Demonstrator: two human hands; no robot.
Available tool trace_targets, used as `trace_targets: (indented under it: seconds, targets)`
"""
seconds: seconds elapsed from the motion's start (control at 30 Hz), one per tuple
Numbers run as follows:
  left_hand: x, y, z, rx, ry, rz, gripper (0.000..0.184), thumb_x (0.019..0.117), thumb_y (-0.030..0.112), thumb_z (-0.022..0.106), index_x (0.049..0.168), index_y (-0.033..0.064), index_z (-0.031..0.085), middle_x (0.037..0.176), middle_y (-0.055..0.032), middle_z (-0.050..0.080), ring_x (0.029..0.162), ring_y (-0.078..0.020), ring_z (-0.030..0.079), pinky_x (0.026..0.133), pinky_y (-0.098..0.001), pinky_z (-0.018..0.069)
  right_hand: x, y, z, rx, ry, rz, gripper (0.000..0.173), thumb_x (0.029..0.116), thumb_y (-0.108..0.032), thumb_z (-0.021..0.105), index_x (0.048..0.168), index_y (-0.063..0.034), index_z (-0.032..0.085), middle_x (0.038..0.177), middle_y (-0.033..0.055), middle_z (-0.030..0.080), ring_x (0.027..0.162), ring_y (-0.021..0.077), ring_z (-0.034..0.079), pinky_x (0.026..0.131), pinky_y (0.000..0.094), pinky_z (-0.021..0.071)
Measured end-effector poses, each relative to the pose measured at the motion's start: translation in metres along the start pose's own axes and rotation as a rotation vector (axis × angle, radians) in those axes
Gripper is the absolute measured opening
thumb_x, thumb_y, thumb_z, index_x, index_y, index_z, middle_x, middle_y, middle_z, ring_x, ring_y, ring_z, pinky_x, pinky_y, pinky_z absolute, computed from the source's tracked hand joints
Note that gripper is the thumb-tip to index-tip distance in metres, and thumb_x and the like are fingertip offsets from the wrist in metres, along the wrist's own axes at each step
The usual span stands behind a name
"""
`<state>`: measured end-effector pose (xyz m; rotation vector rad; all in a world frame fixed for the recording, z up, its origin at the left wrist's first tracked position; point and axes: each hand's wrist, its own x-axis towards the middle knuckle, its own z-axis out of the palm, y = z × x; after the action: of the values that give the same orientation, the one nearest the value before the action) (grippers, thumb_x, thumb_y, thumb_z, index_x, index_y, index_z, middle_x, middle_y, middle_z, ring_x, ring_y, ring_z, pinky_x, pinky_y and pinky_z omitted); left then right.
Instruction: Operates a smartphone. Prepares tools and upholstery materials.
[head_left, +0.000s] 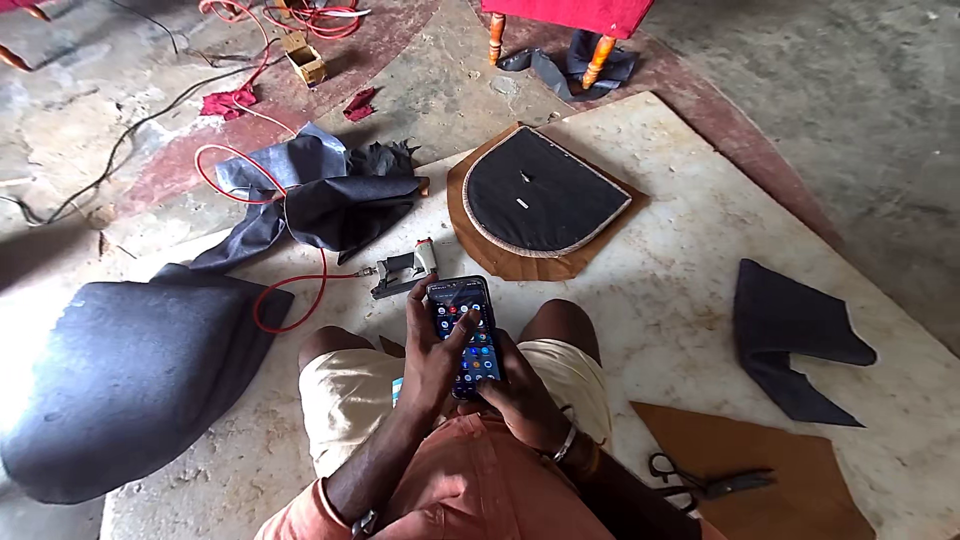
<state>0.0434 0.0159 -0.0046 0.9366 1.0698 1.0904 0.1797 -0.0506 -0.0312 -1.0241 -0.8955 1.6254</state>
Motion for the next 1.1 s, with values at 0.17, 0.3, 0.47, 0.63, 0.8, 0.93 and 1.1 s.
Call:
trace_targets:
  seconds: [0.17, 0.3, 0.47, 0.63, 0.8, 0.93, 1.1]
  targets:
    - [0.000, -0.004, 0.002, 0.010, 0.014, -0.001, 0.073, 0.0912, 0.016, 0.076, 0.151, 0.0258, 0.036, 0.123, -0.0124, 0.067, 0.099, -0.0277, 0.072, 0.081, -0.0411, 0.0639, -0.002, -0.001, -0.001, -0.066, 0.007, -0.014, 0.060, 0.0890, -0.001, 0.055, 0.147, -0.0049, 0.038, 0.124, 0.0127, 0.066, 0.100, 0.0275, 0.073, 0.073, 0.0430, 0.0672]
    - [-0.001, -0.008, -0.006, -0.071, -0.089, 0.017, 0.068, 0.0959, 0.017, 0.065, 0.154, 0.0241, 0.032, 0.127, -0.0152, 0.065, 0.103, -0.0288, 0.071, 0.086, -0.0433, 0.0622, -0.002, -0.002, -0.006, -0.050, 0.024, -0.001, 0.059, 0.0886, -0.003, 0.057, 0.145, -0.0041, 0.039, 0.123, 0.0143, 0.067, 0.100, 0.0291, 0.073, 0.073, 0.0443, 0.0672]
    - [-0.005, -0.013, -0.014, -0.146, -0.153, -0.006, 0.044, 0.1061, 0.032, 0.042, 0.147, 0.0147, 0.045, 0.123, -0.0169, 0.065, 0.106, -0.0272, 0.069, 0.092, -0.0446, 0.0595, 0.000, -0.004, -0.011, 0.131, -0.017, -0.006, 0.059, 0.0901, -0.005, 0.055, 0.146, -0.0018, 0.038, 0.126, 0.0182, 0.065, 0.106, 0.0344, 0.071, 0.072, 0.0506, 0.0662]
    - [-0.017, -0.020, -0.015, -0.493, -0.311, -0.232, 0.081, 0.0997, 0.074, 0.024, 0.138, 0.0096, 0.054, 0.117, -0.0162, 0.072, 0.108, -0.0259, 0.072, 0.092, -0.0458, 0.0605, -0.001, -0.009, -0.010, 0.254, -0.068, 0.020, 0.061, 0.0908, -0.010, 0.056, 0.147, -0.0027, 0.033, 0.124, 0.0192, 0.065, 0.101, 0.0360, 0.073, 0.064, 0.0509, 0.0657]
    - [-0.020, -0.032, -0.019, -0.725, -0.512, -0.289, 0.080, 0.0926, 0.079, 0.041, 0.137, 0.0150, 0.060, 0.127, -0.0153, 0.069, 0.117, -0.0269, 0.068, 0.099, -0.0474, 0.0563, -0.004, -0.011, -0.009, 0.313, -0.071, 0.062, 0.055, 0.0930, -0.015, 0.057, 0.143, -0.0035, 0.039, 0.120, 0.0186, 0.066, 0.097, 0.0351, 0.073, 0.060, 0.0496, 0.0647]
    - [-0.017, -0.034, -0.018, -0.748, -0.606, -0.186, 0.085, 0.0912, 0.078, 0.046, 0.141, 0.0114, 0.058, 0.136, -0.0184, 0.063, 0.127, -0.0293, 0.061, 0.107, -0.0486, 0.0503, -0.007, -0.015, -0.010, 0.384, -0.143, 0.107, 0.048, 0.0974, -0.019, 0.059, 0.141, -0.0084, 0.042, 0.119, 0.0177, 0.069, 0.095, 0.0350, 0.075, 0.058, 0.0485, 0.0647]
    - [-0.014, -0.029, -0.019, -0.792, -0.592, -0.184, 0.083, 0.0919, 0.078, 0.044, 0.136, 0.0103, 0.062, 0.133, -0.0197, 0.064, 0.124, -0.0304, 0.063, 0.104, -0.0490, 0.0519, -0.005, -0.020, -0.005, 0.381, -0.214, 0.116, 0.057, 0.0985, -0.018, 0.058, 0.149, -0.0105, 0.033, 0.123, 0.0177, 0.066, 0.098, 0.0362, 0.074, 0.065, 0.0504, 0.0656]
